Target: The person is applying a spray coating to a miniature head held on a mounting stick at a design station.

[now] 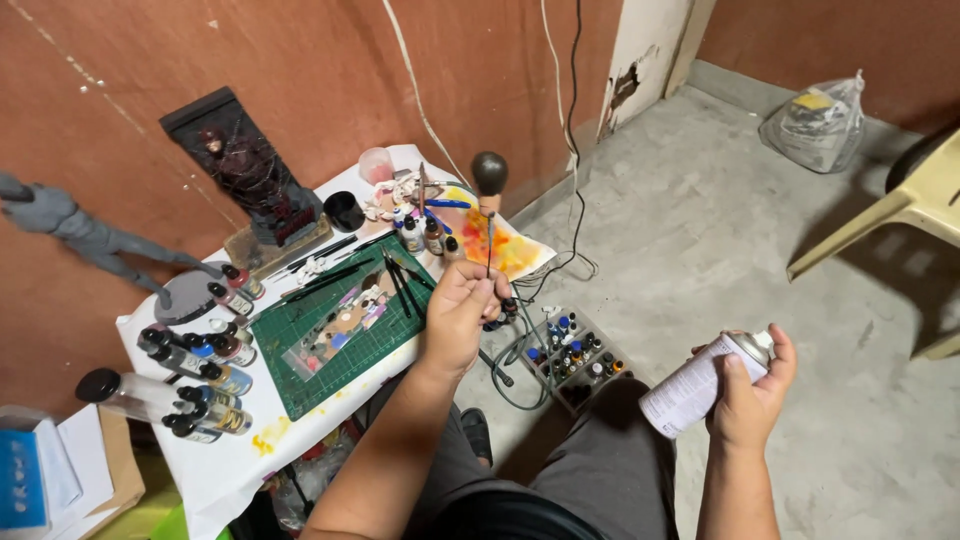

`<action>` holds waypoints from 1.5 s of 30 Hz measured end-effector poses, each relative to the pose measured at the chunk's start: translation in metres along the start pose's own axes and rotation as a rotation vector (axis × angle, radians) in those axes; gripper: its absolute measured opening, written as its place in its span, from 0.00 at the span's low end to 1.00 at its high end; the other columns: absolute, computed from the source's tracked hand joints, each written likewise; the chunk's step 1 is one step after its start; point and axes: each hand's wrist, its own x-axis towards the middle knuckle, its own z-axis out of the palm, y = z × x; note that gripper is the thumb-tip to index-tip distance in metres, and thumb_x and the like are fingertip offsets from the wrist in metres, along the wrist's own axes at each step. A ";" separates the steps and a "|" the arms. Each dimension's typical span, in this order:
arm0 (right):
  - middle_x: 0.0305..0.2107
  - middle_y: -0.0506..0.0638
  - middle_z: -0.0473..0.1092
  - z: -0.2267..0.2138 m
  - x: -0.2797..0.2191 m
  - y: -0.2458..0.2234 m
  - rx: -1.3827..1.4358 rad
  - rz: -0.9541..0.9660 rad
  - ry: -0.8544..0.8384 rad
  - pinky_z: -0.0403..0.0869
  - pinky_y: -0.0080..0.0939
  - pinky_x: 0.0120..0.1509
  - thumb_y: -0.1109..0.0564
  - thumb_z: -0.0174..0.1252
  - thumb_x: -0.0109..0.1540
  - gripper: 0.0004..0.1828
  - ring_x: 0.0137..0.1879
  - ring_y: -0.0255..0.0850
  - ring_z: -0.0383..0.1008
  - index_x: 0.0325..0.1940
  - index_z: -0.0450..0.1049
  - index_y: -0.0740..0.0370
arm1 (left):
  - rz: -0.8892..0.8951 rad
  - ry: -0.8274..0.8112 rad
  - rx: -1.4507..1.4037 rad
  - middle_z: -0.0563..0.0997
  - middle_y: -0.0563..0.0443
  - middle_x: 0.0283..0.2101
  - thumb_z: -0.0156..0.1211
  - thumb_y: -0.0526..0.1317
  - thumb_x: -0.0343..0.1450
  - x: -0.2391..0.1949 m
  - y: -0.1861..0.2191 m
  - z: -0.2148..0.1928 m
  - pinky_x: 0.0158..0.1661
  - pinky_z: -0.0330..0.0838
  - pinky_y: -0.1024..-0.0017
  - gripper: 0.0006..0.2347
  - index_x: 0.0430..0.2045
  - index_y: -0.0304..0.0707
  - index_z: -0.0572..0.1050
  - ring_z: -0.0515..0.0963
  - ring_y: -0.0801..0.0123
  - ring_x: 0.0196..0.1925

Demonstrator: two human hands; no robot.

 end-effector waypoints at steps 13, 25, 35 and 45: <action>0.53 0.56 0.67 -0.081 0.032 0.020 -0.076 0.007 0.419 0.80 0.51 0.51 0.59 0.55 0.69 0.34 0.42 0.51 0.78 0.78 0.51 0.49 | -0.176 -0.036 -0.007 0.73 0.41 0.34 0.52 0.28 0.76 0.016 -0.089 0.034 0.22 0.60 0.78 0.02 0.37 0.34 0.68 0.66 0.72 0.21; 0.50 0.49 0.67 -0.132 0.061 0.010 0.043 0.153 0.739 0.83 0.46 0.42 0.54 0.53 0.67 0.35 0.39 0.43 0.81 0.76 0.51 0.40 | -0.362 -0.208 0.121 0.75 0.47 0.42 0.52 0.28 0.73 0.056 -0.153 0.100 0.29 0.64 0.77 0.03 0.37 0.31 0.73 0.69 0.73 0.30; 0.48 0.53 0.65 -0.139 0.071 -0.021 -0.085 -0.057 0.566 0.80 0.52 0.47 0.55 0.57 0.64 0.33 0.40 0.50 0.75 0.71 0.55 0.38 | -0.237 -0.246 0.319 0.81 0.51 0.41 0.57 0.32 0.74 0.088 -0.215 0.118 0.49 0.73 0.75 0.03 0.38 0.36 0.76 0.79 0.74 0.45; 0.58 0.57 0.70 -0.243 0.081 -0.110 0.767 -0.271 0.274 0.73 0.35 0.55 0.43 0.66 0.62 0.26 0.48 0.41 0.69 0.63 0.78 0.49 | -0.352 -0.260 0.281 0.81 0.54 0.39 0.57 0.32 0.75 0.093 -0.288 0.091 0.37 0.68 0.80 0.03 0.37 0.40 0.76 0.72 0.80 0.34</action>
